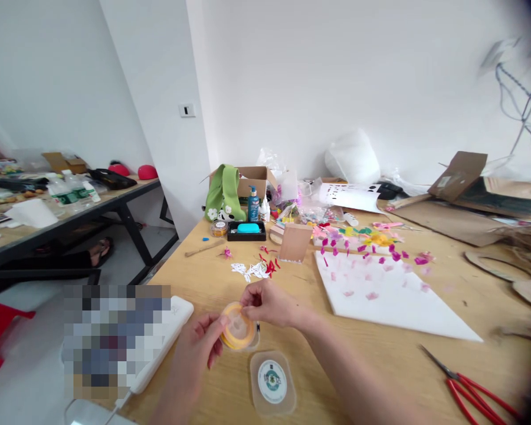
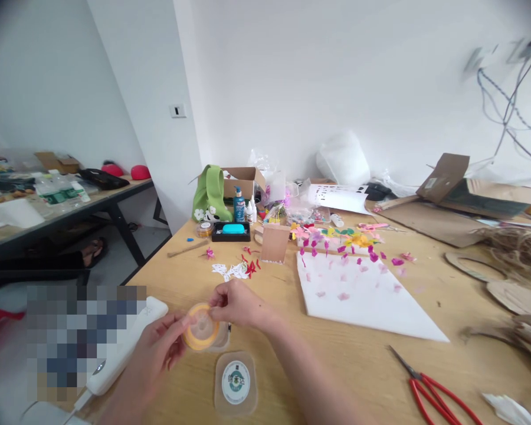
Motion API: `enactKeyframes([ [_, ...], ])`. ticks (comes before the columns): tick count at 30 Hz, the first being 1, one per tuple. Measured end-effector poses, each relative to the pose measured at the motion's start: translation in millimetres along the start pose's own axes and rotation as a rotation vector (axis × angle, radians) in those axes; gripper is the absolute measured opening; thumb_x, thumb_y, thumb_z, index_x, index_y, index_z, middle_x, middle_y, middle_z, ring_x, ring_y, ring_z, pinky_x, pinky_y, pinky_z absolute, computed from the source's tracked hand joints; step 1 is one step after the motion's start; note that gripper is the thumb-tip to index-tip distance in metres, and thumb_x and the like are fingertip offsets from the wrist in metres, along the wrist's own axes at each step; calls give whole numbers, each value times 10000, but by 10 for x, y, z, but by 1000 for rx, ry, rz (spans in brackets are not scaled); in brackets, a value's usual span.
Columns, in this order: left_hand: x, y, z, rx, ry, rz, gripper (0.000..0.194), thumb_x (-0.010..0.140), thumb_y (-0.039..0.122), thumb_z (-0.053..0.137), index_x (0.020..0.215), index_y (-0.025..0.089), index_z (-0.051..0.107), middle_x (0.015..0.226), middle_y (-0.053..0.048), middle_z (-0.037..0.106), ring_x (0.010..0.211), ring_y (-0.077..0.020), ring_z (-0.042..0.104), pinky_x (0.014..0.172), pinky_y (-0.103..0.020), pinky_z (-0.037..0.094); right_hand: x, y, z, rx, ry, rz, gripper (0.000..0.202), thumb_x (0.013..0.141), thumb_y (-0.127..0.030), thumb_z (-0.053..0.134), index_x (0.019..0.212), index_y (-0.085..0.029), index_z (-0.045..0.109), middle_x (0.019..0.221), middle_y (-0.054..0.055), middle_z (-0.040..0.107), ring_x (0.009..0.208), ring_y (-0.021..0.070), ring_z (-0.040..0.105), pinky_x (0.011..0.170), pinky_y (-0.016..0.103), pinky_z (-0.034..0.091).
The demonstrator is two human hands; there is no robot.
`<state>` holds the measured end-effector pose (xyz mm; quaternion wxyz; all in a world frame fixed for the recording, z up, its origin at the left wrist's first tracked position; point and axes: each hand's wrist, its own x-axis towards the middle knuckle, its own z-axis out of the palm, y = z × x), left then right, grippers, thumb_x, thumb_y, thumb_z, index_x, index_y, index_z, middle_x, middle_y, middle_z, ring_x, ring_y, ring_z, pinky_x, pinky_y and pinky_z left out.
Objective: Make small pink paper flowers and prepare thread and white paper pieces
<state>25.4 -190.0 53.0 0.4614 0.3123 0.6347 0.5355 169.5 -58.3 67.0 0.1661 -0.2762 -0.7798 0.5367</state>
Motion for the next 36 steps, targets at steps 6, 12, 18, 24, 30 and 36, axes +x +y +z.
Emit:
enactKeyframes([
  [6, 2, 23, -18, -70, 75, -3, 348, 662, 493, 703, 688, 158, 614, 457, 54, 497, 415, -74, 410, 357, -170, 249, -1, -46, 18, 32, 54, -13, 249, 783, -385, 651, 843, -144, 636, 677, -19, 566, 542, 81, 513, 472, 189, 382],
  [12, 36, 83, -74, -245, 169, 11, 364, 598, 475, 769, 628, 160, 588, 497, 43, 527, 455, -83, 465, 349, -164, 285, -35, -51, 64, 425, -291, 132, 587, 811, -719, 469, 959, -159, 567, 990, 80, 634, 429, 60, 557, 365, 187, 382],
  [18, 68, 46, -104, -307, 215, 28, 393, 554, 470, 808, 703, 155, 625, 574, 34, 567, 516, -102, 508, 351, -173, 340, -14, 19, 156, 393, -426, 176, 558, 652, -606, 748, 975, -173, 608, 713, -7, 641, 495, 83, 555, 479, 200, 435],
  [24, 33, -15, -83, -256, 176, 33, 342, 587, 436, 797, 710, 169, 621, 596, 37, 551, 546, -109, 514, 357, -176, 354, 42, 48, 177, 208, -107, 157, 450, 673, -568, 733, 615, -174, 525, 503, -75, 447, 455, 59, 374, 432, 201, 299],
  [30, 41, -53, -100, -184, 10, 38, 347, 700, 473, 729, 830, 161, 655, 760, -14, 631, 629, -115, 552, 420, -178, 408, 33, 71, 109, 197, -177, 199, 343, 729, -431, 672, 572, -184, 492, 475, -92, 363, 440, 54, 287, 414, 208, 222],
  [36, 12, -47, -139, -142, -163, -100, 530, 663, 449, 772, 1090, 165, 640, 707, -21, 668, 539, -119, 565, 385, -183, 409, -13, 68, 33, 125, -326, 175, 294, 723, -362, 680, 562, -169, 527, 480, -92, 345, 449, 50, 266, 407, 212, 177],
])
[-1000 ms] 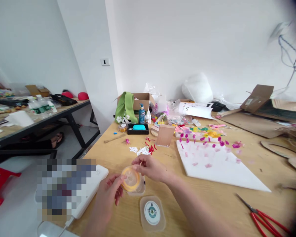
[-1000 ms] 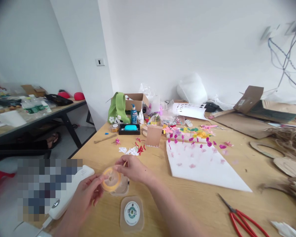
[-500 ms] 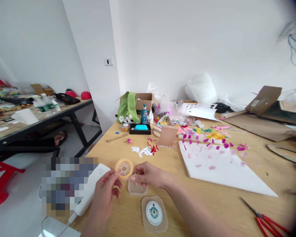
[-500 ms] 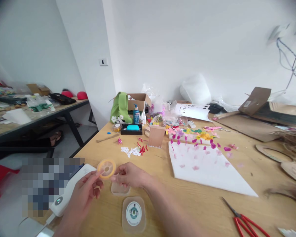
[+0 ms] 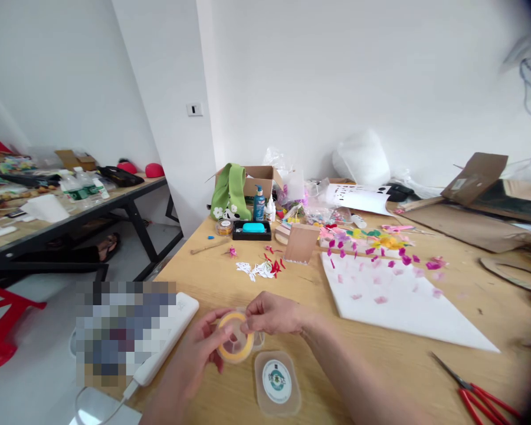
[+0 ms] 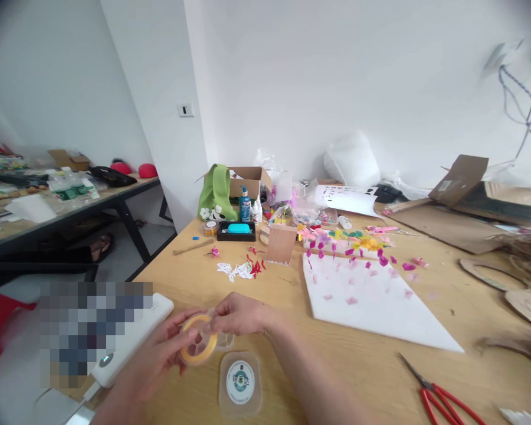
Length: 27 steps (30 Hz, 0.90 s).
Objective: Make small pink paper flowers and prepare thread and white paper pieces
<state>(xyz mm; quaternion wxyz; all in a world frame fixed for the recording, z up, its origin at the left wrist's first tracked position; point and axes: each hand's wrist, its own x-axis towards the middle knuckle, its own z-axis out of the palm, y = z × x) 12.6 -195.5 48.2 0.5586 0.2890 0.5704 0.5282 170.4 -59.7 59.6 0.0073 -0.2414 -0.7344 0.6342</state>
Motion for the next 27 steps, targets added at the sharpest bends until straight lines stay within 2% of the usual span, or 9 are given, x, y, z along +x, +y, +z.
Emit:
enactKeyframes([
  [2, -1, -13, -3, -27, -42, -16, 579, 658, 403, 790, 1163, 182, 614, 733, -21, 682, 546, -121, 581, 384, -183, 425, -19, -2, -26, -23, -5, -16, 316, 736, -411, 681, 587, -165, 550, 494, -88, 355, 464, 54, 287, 420, 205, 208],
  [5, 11, -21, -6, -146, -15, 5, 580, 668, 334, 801, 1197, 201, 603, 806, -23, 702, 584, -116, 607, 425, -192, 477, -56, -3, -94, -61, 69, -47, 344, 749, -485, 674, 663, -159, 608, 532, -75, 406, 496, 65, 341, 449, 202, 258],
  [8, 36, -16, -14, -297, 52, 34, 446, 687, 262, 797, 1103, 186, 657, 852, -30, 719, 647, -114, 644, 494, -190, 520, -94, -15, -168, -118, 151, -86, 322, 720, -469, 706, 686, -154, 643, 549, -69, 435, 518, 71, 346, 465, 206, 248],
  [12, 77, -19, -20, -436, 114, 42, 314, 658, 161, 805, 956, 159, 705, 929, -61, 742, 761, -163, 698, 625, -240, 581, -119, -62, -192, -138, 160, -114, 225, 686, -366, 715, 673, -146, 671, 568, -47, 521, 528, 78, 376, 491, 217, 259],
  [17, 96, -35, 8, -472, 41, 51, 305, 685, 181, 792, 977, 151, 708, 1043, -80, 732, 887, -195, 702, 757, -278, 592, -103, -91, -141, -111, 174, -145, 265, 700, -409, 706, 691, -145, 690, 559, -45, 521, 517, 80, 368, 492, 223, 262],
  [22, 105, -80, 39, -434, 67, 97, 354, 666, 229, 815, 994, 159, 704, 1060, -76, 727, 941, -206, 694, 784, -275, 592, -95, -79, -127, -78, 184, -172, 341, 693, -485, 733, 690, -145, 698, 529, -60, 462, 507, 74, 324, 490, 219, 260],
  [27, 122, -106, 76, -427, 142, 135, 387, 625, 247, 844, 977, 163, 706, 986, -57, 731, 864, -172, 694, 731, -254, 598, -136, -129, -108, -38, 112, -178, 303, 699, -457, 743, 726, -155, 726, 555, -54, 507, 515, 76, 344, 490, 216, 256],
])
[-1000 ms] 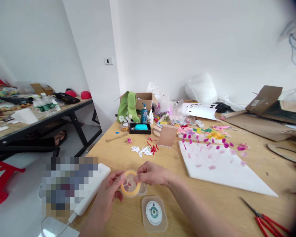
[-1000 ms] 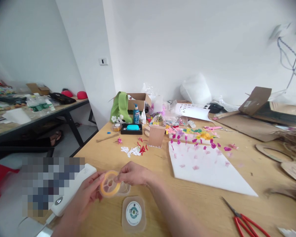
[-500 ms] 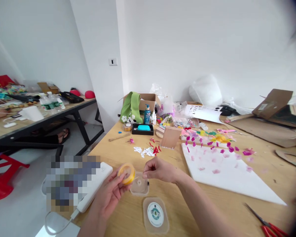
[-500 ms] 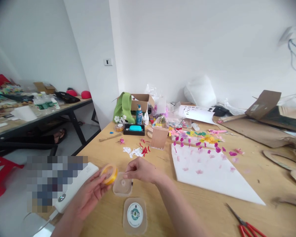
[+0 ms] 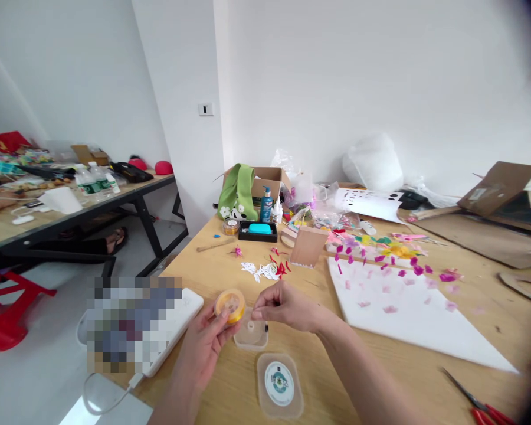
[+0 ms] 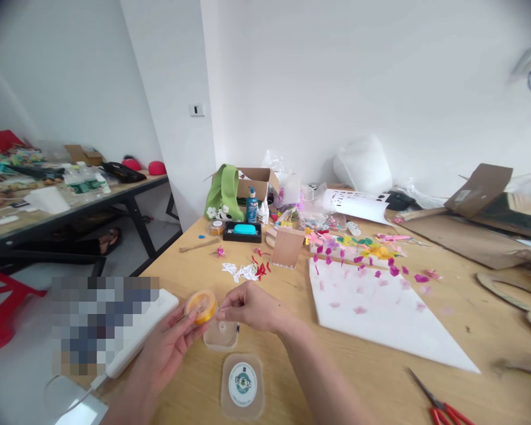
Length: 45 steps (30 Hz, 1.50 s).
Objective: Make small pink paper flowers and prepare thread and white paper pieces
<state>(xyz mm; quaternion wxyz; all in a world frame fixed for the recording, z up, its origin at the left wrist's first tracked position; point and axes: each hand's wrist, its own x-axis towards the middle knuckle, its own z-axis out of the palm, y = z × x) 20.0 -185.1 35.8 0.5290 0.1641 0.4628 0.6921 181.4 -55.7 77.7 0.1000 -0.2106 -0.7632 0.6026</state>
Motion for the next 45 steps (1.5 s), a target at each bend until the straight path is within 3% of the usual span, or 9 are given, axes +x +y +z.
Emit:
enactKeyframes([
  [5, 1, -2, 49, -19, 28, 13, 411, 607, 269, 857, 970, 154, 700, 968, -61, 725, 884, -180, 686, 749, -265, 593, -39, -41, 37, -11, -108, -23, 249, 772, -405, 683, 827, -174, 760, 636, -32, 592, 552, 83, 385, 534, 215, 306],
  [9, -6, -2, 68, 10, 29, 18, 415, 627, 289, 846, 988, 152, 695, 987, -70, 720, 889, -183, 685, 745, -262, 590, -43, -55, 42, -25, -119, -31, 248, 786, -404, 663, 827, -180, 760, 623, -39, 568, 552, 83, 374, 530, 212, 299],
  [16, -5, -33, 46, 19, 45, 29, 402, 654, 273, 833, 1009, 159, 681, 995, -58, 715, 794, -129, 675, 694, -230, 590, -14, -29, -13, -66, 5, -30, 320, 761, -462, 681, 758, -146, 726, 566, -47, 492, 525, 81, 342, 501, 225, 266],
  [22, -19, -37, 49, -10, 17, 20, 415, 655, 247, 833, 1036, 172, 685, 1078, -66, 694, 905, -165, 665, 736, -250, 586, 44, 6, 7, 19, 136, -82, 268, 737, -411, 700, 688, -150, 669, 617, -27, 524, 527, 77, 392, 488, 216, 310],
  [30, -60, -41, 29, 57, -170, -28, 384, 725, 237, 779, 1096, 200, 689, 1177, -69, 675, 1070, -192, 609, 825, -233, 539, 75, -19, 63, 213, 126, -97, 252, 734, -375, 697, 638, -145, 659, 808, 38, 644, 625, 103, 560, 608, 252, 468],
  [41, -66, -39, 51, 33, -97, 4, 387, 648, 206, 827, 1013, 186, 699, 1109, -68, 675, 952, -174, 627, 757, -249, 537, 61, -14, 75, 239, 134, -38, 252, 725, -388, 710, 693, -139, 689, 757, 40, 677, 643, 117, 601, 668, 276, 480],
  [45, -60, -46, 53, -4, -121, 0, 382, 660, 203, 816, 1018, 174, 685, 1068, -73, 675, 925, -174, 626, 751, -264, 526, 59, -2, 71, 263, 112, -31, 288, 736, -415, 713, 728, -128, 705, 766, 59, 694, 646, 130, 622, 667, 288, 488],
])
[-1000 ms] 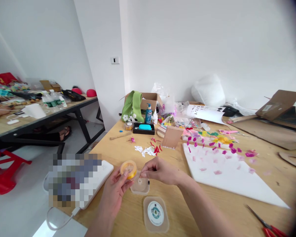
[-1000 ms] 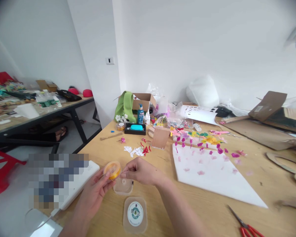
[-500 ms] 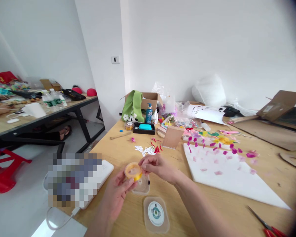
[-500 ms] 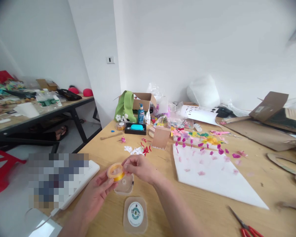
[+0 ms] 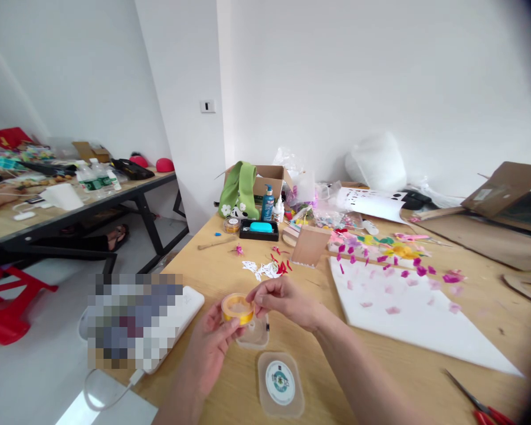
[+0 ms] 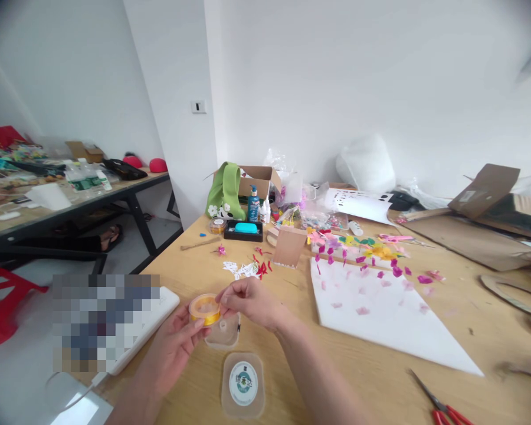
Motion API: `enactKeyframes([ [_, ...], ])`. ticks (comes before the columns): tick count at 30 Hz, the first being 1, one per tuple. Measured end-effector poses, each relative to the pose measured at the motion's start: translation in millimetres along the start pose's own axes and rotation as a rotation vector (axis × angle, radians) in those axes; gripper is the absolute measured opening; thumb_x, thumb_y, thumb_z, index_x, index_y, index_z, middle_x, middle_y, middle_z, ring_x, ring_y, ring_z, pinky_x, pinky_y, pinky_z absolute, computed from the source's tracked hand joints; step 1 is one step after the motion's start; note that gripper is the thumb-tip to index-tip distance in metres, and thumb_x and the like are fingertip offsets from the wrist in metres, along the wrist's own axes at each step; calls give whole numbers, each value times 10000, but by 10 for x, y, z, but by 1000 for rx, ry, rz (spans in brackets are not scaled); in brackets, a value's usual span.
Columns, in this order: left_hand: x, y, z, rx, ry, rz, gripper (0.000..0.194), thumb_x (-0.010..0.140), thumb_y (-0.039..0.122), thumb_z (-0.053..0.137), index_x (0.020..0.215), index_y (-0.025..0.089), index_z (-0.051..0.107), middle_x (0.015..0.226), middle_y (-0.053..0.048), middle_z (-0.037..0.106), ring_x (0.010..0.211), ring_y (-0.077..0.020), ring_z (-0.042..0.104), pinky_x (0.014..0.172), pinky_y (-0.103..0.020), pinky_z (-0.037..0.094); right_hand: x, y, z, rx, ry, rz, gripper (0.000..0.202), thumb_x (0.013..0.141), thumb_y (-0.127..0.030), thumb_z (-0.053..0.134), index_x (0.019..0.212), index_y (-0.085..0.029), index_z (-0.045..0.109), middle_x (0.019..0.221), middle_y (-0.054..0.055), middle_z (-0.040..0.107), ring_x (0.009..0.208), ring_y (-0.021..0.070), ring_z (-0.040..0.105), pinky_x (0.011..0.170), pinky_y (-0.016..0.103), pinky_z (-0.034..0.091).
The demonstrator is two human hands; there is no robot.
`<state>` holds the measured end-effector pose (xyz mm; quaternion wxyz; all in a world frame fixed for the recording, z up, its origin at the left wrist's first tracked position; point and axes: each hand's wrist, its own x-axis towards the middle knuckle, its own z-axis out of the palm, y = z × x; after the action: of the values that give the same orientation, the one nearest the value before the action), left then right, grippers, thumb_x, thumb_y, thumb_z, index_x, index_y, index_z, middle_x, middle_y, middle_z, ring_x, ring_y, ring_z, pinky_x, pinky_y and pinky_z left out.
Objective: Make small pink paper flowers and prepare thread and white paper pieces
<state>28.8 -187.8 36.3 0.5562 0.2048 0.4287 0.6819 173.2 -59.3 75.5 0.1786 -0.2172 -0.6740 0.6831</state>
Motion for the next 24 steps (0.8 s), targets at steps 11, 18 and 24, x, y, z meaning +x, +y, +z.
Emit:
enactKeyframes([
  [11, -6, -17, -9, -40, -52, 61, 312, 737, 247, 734, 1041, 194, 683, 985, -59, 709, 980, -206, 641, 839, -297, 486, -29, -23, 37, 126, -72, 53, 391, 696, -471, 763, 801, -97, 717, 729, 75, 716, 648, 150, 671, 663, 298, 534],
  [18, 5, -45, 0, -61, 33, 68, 438, 684, 275, 769, 1094, 203, 634, 978, -58, 713, 935, -213, 665, 818, -313, 503, -37, -60, 64, 132, -64, 74, 400, 667, -487, 779, 744, -105, 687, 682, 47, 687, 621, 140, 665, 651, 292, 544],
  [24, 5, -67, -12, -65, 24, 47, 436, 695, 296, 765, 1096, 200, 623, 1010, -66, 707, 979, -224, 655, 834, -322, 489, -64, -114, 80, 170, -65, 34, 336, 698, -430, 768, 752, -107, 693, 704, 56, 703, 619, 139, 671, 608, 261, 540],
])
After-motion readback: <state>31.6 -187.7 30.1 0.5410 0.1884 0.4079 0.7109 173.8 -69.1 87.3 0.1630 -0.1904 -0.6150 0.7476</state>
